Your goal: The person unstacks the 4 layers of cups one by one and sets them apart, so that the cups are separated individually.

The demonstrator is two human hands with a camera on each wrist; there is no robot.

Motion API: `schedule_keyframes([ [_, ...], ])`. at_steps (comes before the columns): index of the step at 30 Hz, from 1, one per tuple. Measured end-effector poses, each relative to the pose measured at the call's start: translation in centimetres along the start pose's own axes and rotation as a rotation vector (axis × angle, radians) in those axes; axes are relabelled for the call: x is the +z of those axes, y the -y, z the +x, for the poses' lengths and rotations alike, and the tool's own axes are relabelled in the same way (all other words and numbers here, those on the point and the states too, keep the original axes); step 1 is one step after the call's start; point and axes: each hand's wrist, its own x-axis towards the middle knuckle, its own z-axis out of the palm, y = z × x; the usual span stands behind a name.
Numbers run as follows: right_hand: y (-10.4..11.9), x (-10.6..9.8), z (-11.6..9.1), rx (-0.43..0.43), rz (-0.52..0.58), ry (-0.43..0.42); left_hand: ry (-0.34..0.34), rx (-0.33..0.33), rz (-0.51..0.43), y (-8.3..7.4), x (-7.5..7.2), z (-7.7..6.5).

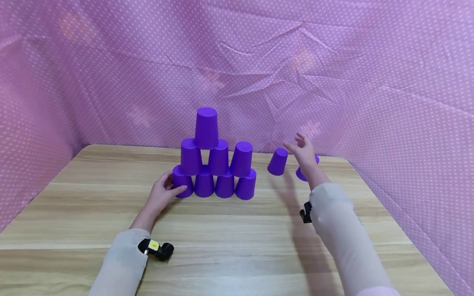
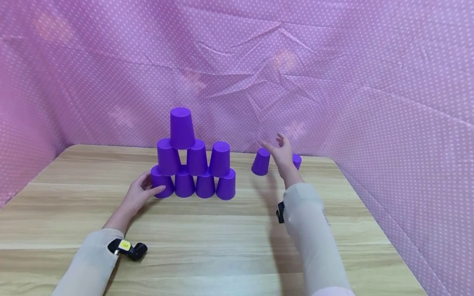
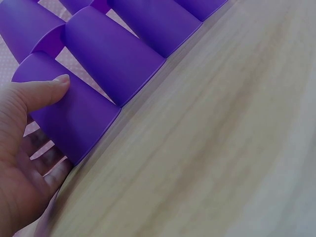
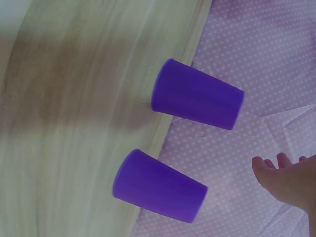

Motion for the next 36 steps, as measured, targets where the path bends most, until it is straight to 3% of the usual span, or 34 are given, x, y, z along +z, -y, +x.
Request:
schedule_keyframes([
  [9,1.6,0.1,0.0,-0.072,0.011,0.032,-0.006,-0.005,0.008,0.1,0.0,0.1],
  [16,3.0,0.5,-0.1,-0.080,0.011,0.058,-0.001,-0.009,0.002,0.3,0.0,0.1],
  [36,6.1,3.7,-1.7,-0.179,0.062,0.217,0.006,-0.004,0.003,0.0,0.0,-0.1],
])
